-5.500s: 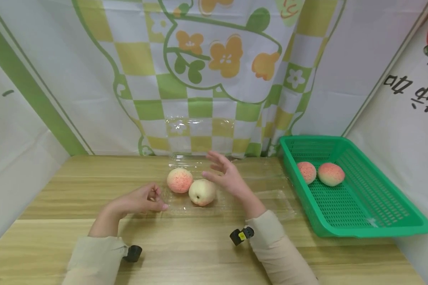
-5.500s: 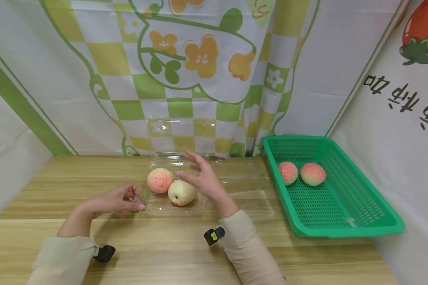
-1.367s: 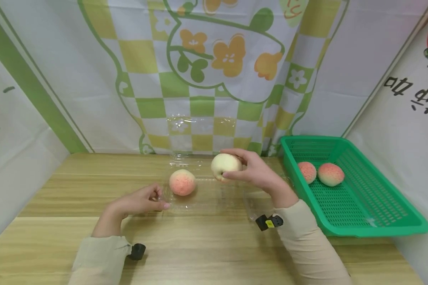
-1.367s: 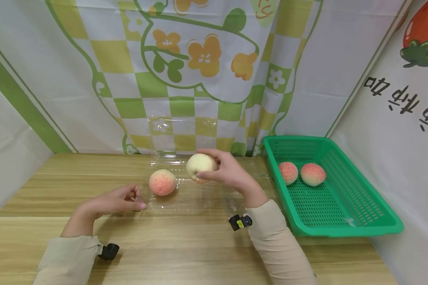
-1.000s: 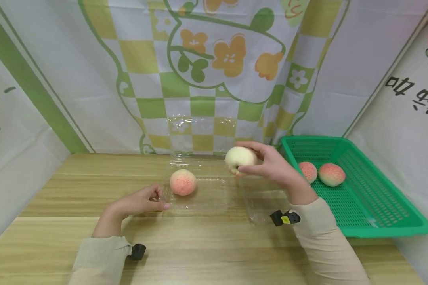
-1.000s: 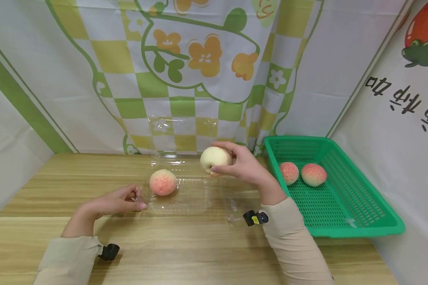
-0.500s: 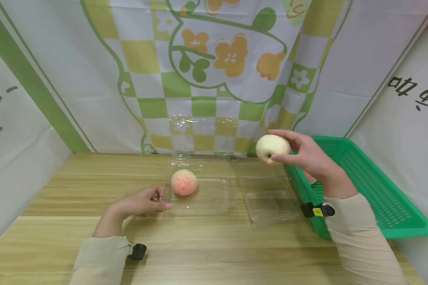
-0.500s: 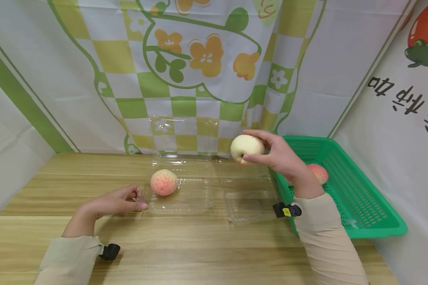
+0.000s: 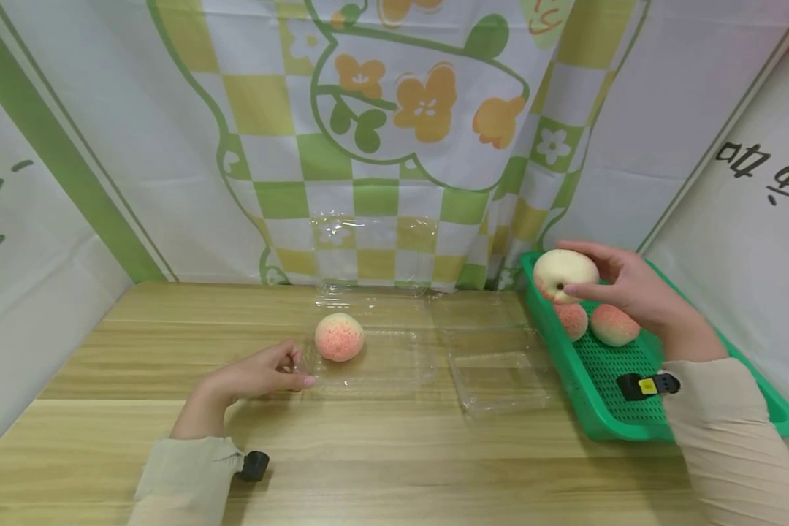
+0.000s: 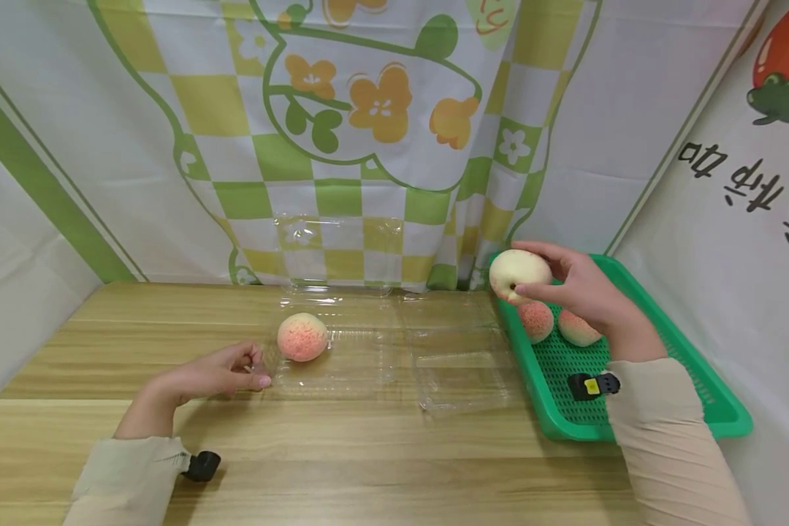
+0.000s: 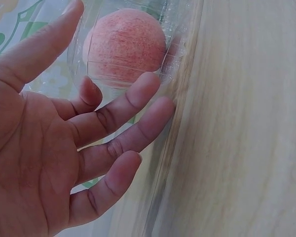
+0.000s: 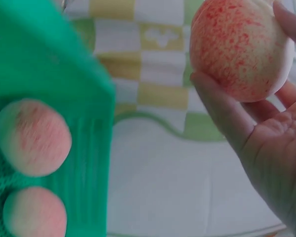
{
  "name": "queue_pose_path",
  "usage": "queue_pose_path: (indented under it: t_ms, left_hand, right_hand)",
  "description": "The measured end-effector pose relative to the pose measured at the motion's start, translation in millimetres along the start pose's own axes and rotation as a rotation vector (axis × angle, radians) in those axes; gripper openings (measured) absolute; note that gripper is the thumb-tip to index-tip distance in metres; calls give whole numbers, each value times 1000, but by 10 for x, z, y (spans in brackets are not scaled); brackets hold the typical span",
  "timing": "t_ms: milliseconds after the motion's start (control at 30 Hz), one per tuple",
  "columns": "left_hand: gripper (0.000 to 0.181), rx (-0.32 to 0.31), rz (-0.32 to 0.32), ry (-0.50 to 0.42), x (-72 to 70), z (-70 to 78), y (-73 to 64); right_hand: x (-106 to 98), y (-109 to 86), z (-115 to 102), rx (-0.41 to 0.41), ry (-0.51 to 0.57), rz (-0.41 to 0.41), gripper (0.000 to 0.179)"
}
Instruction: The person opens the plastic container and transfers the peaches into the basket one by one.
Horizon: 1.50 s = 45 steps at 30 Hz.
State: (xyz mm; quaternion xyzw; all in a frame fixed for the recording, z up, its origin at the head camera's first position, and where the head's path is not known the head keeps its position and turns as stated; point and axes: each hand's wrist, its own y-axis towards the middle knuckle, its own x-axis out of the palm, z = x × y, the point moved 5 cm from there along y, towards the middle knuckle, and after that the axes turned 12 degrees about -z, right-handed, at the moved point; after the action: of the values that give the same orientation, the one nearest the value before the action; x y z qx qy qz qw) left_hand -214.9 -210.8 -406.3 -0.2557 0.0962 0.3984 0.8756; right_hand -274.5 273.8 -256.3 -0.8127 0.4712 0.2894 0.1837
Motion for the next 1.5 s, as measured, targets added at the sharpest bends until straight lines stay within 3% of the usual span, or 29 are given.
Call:
queue_pose_path:
  t_ms: [400, 700, 933, 1100, 1200, 1400, 1500]
  left_hand:
    - [38, 12, -12, -7, 5, 4, 8]
    - [36, 26, -27, -7, 4, 16, 4]
    - [37, 30, -29, -3, 10, 6, 16]
    - [39, 24, -30, 3, 14, -5, 24]
    - [39, 22, -33, 6, 12, -12, 18]
    - [40, 20, -31, 7, 4, -27, 5]
    - [40, 19, -29, 10, 1, -31, 7]
  right_hand:
    - [-200, -190, 514, -23, 82, -70, 58]
    - [-237, -259, 878, 21, 170, -225, 58]
    - [-174, -287, 1059, 38, 190, -274, 57]
    - [-109, -314, 1188, 113, 182, -309, 55]
    - [-75, -322, 1228, 144, 155, -358, 56]
    - [0, -301, 1238, 112, 127, -453, 51]
    - [22, -302, 1256, 152, 125, -474, 51]
